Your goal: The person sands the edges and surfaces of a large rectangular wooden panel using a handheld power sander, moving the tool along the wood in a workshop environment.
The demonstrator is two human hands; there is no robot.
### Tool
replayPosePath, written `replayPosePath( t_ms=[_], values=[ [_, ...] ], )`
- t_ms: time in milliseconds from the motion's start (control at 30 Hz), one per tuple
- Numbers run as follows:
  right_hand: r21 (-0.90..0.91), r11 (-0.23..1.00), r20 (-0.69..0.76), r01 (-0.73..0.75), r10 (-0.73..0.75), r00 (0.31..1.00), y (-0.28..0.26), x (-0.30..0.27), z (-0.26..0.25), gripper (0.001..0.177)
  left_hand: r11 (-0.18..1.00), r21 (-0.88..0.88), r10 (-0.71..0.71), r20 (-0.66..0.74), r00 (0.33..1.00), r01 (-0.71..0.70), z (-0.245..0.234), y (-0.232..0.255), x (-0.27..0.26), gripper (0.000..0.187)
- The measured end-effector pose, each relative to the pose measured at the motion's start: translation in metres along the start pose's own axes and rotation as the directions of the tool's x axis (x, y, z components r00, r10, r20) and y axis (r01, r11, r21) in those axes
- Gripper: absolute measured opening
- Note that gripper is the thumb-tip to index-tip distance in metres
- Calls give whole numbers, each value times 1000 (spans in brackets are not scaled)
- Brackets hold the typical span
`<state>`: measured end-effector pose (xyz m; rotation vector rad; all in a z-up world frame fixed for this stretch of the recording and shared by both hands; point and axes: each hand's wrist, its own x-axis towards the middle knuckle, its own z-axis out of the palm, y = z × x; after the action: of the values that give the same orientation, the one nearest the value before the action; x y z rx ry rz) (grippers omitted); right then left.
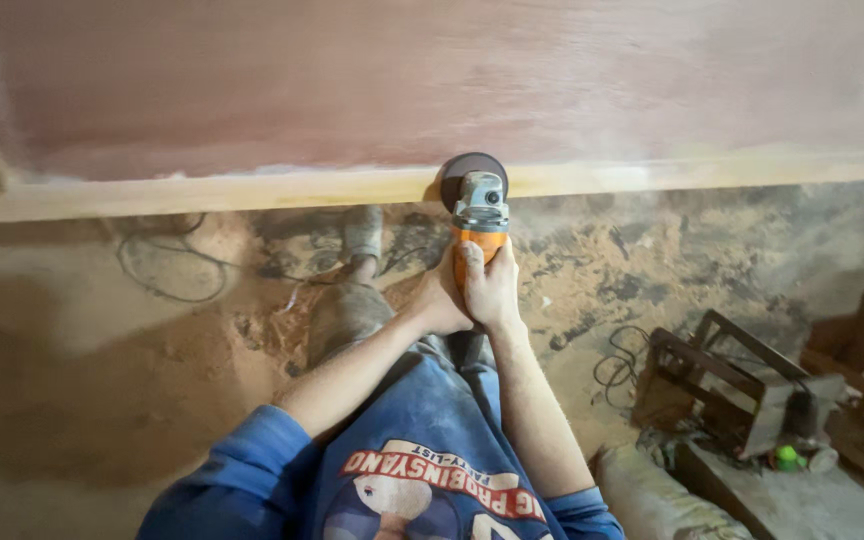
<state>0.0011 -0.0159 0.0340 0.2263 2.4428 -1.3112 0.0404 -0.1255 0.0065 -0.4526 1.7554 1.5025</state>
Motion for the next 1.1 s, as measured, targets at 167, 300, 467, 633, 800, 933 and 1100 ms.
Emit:
replayPosePath(
  t_ms=[167, 300, 467, 633, 800, 933, 1100],
  values=[
    [41, 999, -50, 0, 2, 999, 34, 16, -59, 37, 938, 171, 308, -24, 951, -300, 59, 26, 34, 97],
    [42, 999, -81, -1, 4, 997, 61, 35, -118, 37, 948, 110, 304, -25, 952, -300, 106, 61, 66, 100],
    [18, 999, -121, -35, 37, 992, 101, 59, -188, 33, 961, 13, 274, 32, 961, -275, 166, 103, 98, 109],
    [2, 1000, -145, 30, -30, 989, 132, 77, -240, 33, 984, 134, 98, 126, 987, -115, 206, 144, 124, 106],
    [108, 994, -169, -26, 44, 985, 155, 86, -276, 33, 975, 106, 180, 128, 975, -194, 238, 166, 144, 102],
    [285, 951, -181, -118, 174, 968, 174, 95, -295, 36, 916, 271, 229, 251, 940, -296, 255, 178, 169, 91],
    [298, 954, -279, -35, 122, 952, 188, 100, -276, 42, 881, 448, 26, 279, 960, -154, 236, 183, 170, 87]
  ],
)
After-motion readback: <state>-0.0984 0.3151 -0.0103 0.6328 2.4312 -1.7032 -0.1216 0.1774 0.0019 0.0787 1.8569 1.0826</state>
